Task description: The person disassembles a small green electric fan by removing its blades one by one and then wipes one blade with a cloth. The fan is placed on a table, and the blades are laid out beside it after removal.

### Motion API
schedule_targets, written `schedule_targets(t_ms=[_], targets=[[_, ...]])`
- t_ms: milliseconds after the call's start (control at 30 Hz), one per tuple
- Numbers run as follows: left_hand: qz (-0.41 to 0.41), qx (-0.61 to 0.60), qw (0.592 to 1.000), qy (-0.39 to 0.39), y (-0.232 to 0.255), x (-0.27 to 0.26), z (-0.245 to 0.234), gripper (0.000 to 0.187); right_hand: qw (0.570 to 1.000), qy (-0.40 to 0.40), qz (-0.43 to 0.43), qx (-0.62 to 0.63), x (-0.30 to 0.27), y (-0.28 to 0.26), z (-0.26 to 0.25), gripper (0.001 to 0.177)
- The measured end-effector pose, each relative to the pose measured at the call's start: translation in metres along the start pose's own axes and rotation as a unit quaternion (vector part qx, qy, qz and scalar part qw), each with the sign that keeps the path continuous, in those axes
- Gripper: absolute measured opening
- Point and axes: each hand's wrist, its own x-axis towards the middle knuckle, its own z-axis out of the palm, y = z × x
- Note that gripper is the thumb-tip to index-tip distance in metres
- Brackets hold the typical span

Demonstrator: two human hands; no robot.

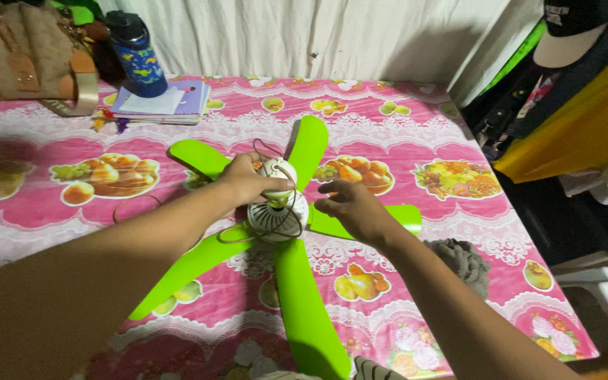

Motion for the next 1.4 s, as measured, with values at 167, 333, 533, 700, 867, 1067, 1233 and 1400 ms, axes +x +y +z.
schedule_targets(t_ms=[167,333,533,700,867,1067,1233,1400], targets=[[-0.009,-0.017,0.999,0.048,-0.004,-0.022,-0.013,0.073,0.999,-0.028,0.012,0.019,0.007,-0.009,0.044,0.045],[-0.039,-0.042,0.992,0.113,-0.014,-0.032,-0.03,0.085,0.989,-0.053,0.09,0.105,0.006,-0.033,0.079,0.044],[-0.043,-0.07,0.985,0.154,-0.025,-0.032,-0.041,0.084,0.969,-0.093,0.124,0.195,-0.001,-0.059,0.095,0.028],[-0.036,-0.096,0.982,0.158,-0.028,-0.028,-0.034,0.077,0.962,-0.121,0.112,0.219,-0.016,-0.068,0.098,0.027],[-0.035,-0.079,0.982,0.168,-0.027,-0.034,-0.033,0.075,0.961,-0.13,0.074,0.234,-0.042,-0.086,0.092,0.027],[-0.094,-0.106,0.989,0.046,-0.034,-0.036,-0.045,0.058,0.948,-0.147,0.034,0.281,-0.066,-0.127,0.079,0.025],[-0.121,-0.116,0.982,-0.086,-0.067,-0.061,-0.062,0.048,0.934,-0.154,-0.017,0.322,-0.074,-0.158,0.079,0.02],[-0.254,-0.159,0.954,-0.019,-0.092,-0.095,-0.067,0.032,0.912,-0.194,-0.034,0.36,-0.081,-0.179,0.086,0.019]])
